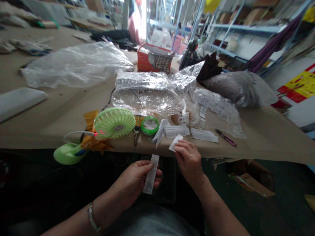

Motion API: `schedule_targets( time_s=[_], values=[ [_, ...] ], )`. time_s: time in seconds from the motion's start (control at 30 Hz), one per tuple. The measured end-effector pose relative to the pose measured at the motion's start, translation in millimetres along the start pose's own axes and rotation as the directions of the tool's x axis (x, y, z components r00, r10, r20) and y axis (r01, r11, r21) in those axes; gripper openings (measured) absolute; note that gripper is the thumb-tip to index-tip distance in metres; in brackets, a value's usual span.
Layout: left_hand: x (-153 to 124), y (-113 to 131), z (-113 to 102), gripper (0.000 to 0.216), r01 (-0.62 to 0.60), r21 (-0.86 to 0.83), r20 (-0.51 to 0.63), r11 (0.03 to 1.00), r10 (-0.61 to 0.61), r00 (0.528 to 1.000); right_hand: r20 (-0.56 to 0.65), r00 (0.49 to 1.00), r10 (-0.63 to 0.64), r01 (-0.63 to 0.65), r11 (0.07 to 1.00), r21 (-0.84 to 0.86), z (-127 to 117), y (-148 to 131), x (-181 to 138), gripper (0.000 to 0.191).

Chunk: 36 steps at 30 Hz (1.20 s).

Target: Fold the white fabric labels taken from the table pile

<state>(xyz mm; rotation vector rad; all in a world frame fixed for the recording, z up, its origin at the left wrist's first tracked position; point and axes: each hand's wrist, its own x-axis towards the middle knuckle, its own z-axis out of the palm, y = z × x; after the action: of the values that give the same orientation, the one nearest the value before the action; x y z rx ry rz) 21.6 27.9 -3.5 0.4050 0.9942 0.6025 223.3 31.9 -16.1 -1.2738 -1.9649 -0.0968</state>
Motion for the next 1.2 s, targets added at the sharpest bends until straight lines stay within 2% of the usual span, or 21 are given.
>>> schedule_targets(
  time_s=[0.13,0.23,0.4,0.53,0.63,0.73,0.8,0.83,0.9,0.97,1.03,1.13,1.2],
  values=[
    [-3.4,2.9,2.2,0.014,-0.017,-0.095,0.095,0.995,0.026,0.995,0.084,0.982,-0.169,0.146,0.962,0.232,0.4,-35.0,-8.3,0.015],
    [-3.3,1.8,2.3,0.012,-0.039,-0.177,0.152,0.983,0.066,0.986,0.119,0.949,-0.292,0.254,0.932,0.257,5.0,-54.7,-13.3,0.012],
    [-1.6,-5.3,-0.7,0.013,-0.044,-0.239,0.162,0.970,0.084,0.983,0.170,0.930,-0.327,0.282,0.928,0.242,12.4,-61.8,-19.8,0.013],
    [-1.1,-9.3,-1.8,0.012,-0.057,-0.191,0.150,0.980,0.087,0.985,0.200,0.926,-0.320,0.266,0.929,0.257,10.3,-63.2,-23.8,0.015],
    [-1.6,-7.0,-1.2,0.009,-0.021,-0.127,0.063,0.992,0.029,0.998,0.193,0.948,-0.252,0.210,0.954,0.214,1.0,-48.9,-24.3,0.026],
    [-2.3,-3.4,-1.4,0.011,0.019,-0.043,-0.044,0.999,-0.021,0.999,0.120,0.993,-0.003,0.014,0.996,-0.091,-12.9,-12.5,-22.4,0.041],
    [-1.9,-3.5,-2.7,0.012,0.025,-0.009,-0.069,1.000,-0.026,0.997,0.043,0.987,0.157,-0.131,0.925,-0.356,-21.0,16.0,-21.6,0.055],
    [-1.5,-4.5,-3.6,0.012,0.025,0.000,-0.066,1.000,-0.025,0.998,0.031,0.979,0.201,-0.165,0.876,-0.453,-23.9,28.5,-21.8,0.060],
    [-0.2,-7.4,-5.5,0.014,0.029,0.013,-0.058,1.000,-0.028,0.998,0.060,0.969,0.238,-0.164,0.808,-0.566,-27.4,46.7,-24.0,0.058],
    [0.8,-9.9,-7.2,0.015,0.028,0.021,-0.056,0.999,-0.027,0.998,0.096,0.969,0.228,-0.129,0.798,-0.589,-29.3,55.2,-27.5,0.046],
    [1.1,-10.3,-8.3,0.016,0.028,0.024,-0.062,0.999,-0.027,0.998,0.094,0.978,0.184,-0.103,0.830,-0.548,-31.7,57.7,-30.8,0.034],
    [-0.6,-7.7,-8.7,0.014,0.027,0.026,-0.085,0.999,-0.025,0.996,0.035,0.993,0.113,-0.088,0.904,-0.419,-37.1,59.6,-32.9,0.022],
    [-2.4,-5.7,-8.5,0.013,0.029,0.023,-0.090,0.999,-0.027,0.996,-0.020,0.994,0.112,-0.112,0.939,-0.324,-40.3,62.1,-32.3,0.016]
  ],
)
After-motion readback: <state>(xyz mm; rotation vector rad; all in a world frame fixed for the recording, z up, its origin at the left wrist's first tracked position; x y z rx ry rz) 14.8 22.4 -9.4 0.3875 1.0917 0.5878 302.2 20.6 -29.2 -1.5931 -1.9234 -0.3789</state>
